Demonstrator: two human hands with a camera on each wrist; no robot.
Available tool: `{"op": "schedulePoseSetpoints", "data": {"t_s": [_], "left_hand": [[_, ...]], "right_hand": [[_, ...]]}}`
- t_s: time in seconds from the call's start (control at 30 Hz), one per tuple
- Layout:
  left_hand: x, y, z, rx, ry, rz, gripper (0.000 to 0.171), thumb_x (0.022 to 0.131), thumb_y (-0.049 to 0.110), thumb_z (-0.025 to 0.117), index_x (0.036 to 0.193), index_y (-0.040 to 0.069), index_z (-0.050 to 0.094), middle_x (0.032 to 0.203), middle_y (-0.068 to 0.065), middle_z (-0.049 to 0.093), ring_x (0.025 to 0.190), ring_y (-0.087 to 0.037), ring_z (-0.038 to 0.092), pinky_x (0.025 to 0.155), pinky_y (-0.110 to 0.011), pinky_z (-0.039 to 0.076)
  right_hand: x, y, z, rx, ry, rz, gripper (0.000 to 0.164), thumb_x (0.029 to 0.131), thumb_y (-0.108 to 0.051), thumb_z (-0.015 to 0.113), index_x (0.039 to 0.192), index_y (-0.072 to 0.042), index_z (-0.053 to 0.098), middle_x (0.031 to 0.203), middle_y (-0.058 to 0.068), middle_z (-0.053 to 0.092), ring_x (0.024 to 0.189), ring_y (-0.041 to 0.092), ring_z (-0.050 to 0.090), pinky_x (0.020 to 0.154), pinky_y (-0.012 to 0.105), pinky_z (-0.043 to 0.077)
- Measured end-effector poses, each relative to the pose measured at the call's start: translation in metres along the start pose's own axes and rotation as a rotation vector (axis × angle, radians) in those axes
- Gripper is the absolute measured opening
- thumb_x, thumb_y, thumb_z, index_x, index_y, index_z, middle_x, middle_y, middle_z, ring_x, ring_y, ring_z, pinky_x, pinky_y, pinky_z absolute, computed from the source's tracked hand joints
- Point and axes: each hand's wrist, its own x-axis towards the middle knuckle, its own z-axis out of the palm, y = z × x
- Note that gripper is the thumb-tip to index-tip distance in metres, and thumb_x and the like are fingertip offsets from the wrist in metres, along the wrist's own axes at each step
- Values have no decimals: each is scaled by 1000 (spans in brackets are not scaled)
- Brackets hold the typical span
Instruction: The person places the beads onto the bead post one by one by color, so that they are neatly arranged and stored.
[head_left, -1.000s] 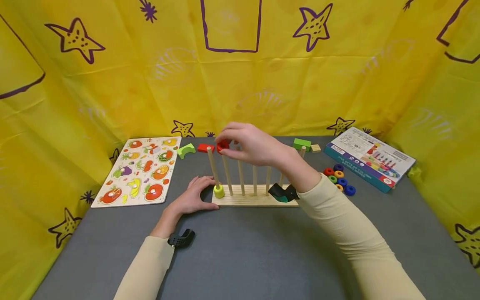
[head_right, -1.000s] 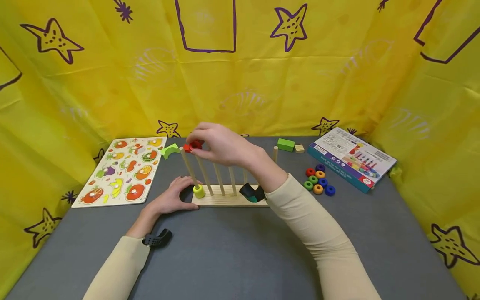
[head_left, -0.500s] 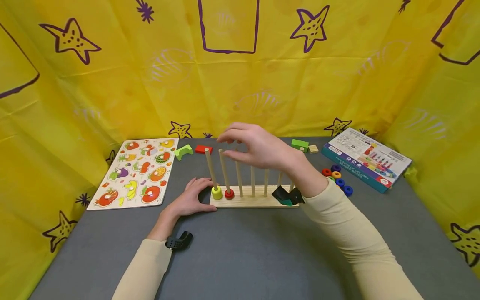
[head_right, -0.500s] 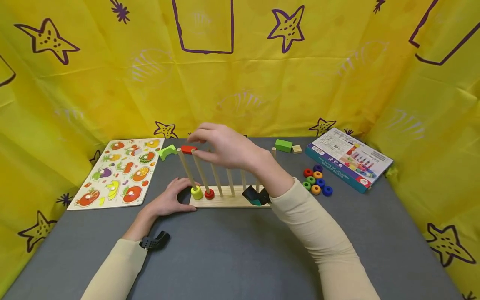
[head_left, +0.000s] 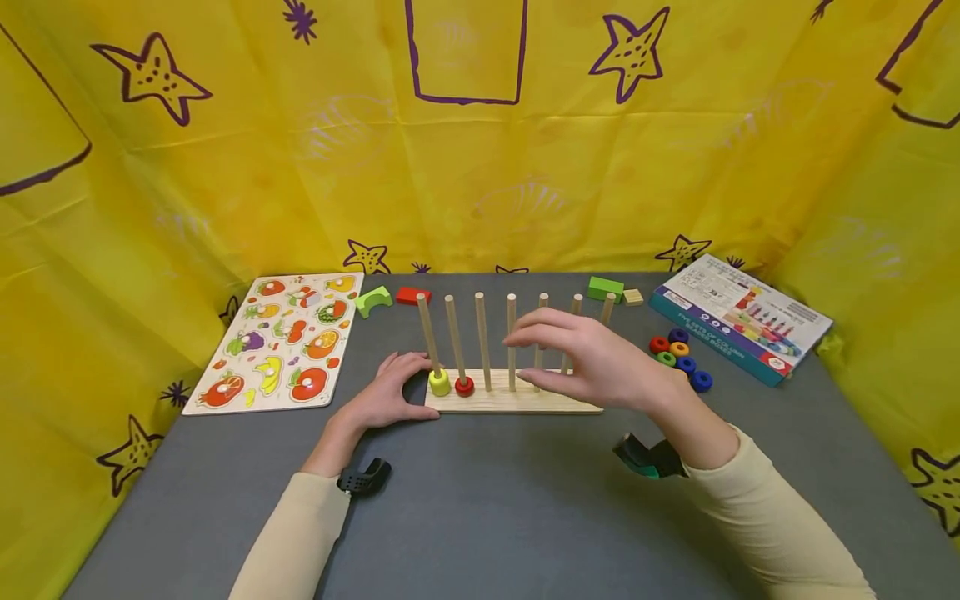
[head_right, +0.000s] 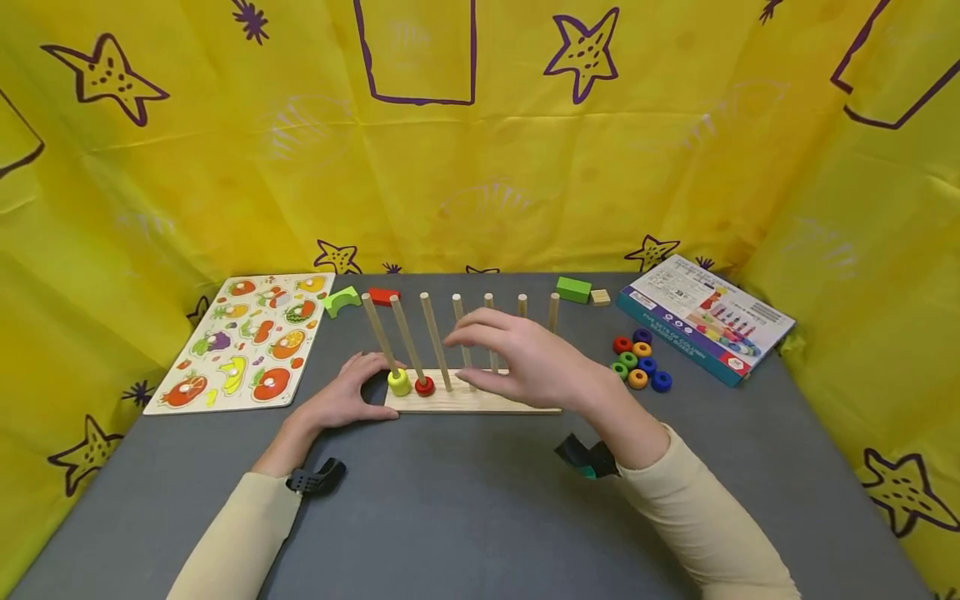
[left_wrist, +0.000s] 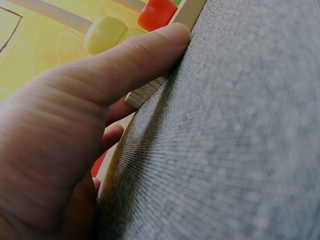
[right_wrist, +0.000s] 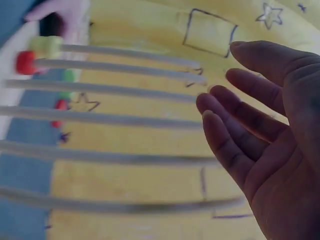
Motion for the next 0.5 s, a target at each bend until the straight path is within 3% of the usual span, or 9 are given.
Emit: {"op": "schedulePoseSetpoints", "data": {"t_s": [0.27, 0.5], "left_hand": [[1, 1, 1, 9, -3, -13, 73, 75, 31, 91, 133, 1, 59, 141, -20, 52, 137, -37, 40, 119, -57, 9], [2, 2, 1, 5, -6, -9, 73, 75, 34, 90, 133, 1, 59, 141, -20, 53, 138, -38, 40, 118, -58, 9]], "right_hand": [[-56, 10, 16, 52, -22, 159, 39, 87, -9, 80, 124, -15, 67, 124, -1, 63, 108, 17, 61, 86, 37, 57], [-95, 31, 20, 11, 1, 202, 47, 80, -1, 84, 122, -13, 67, 120, 0, 64, 103, 15, 62, 82, 38, 58]]}}
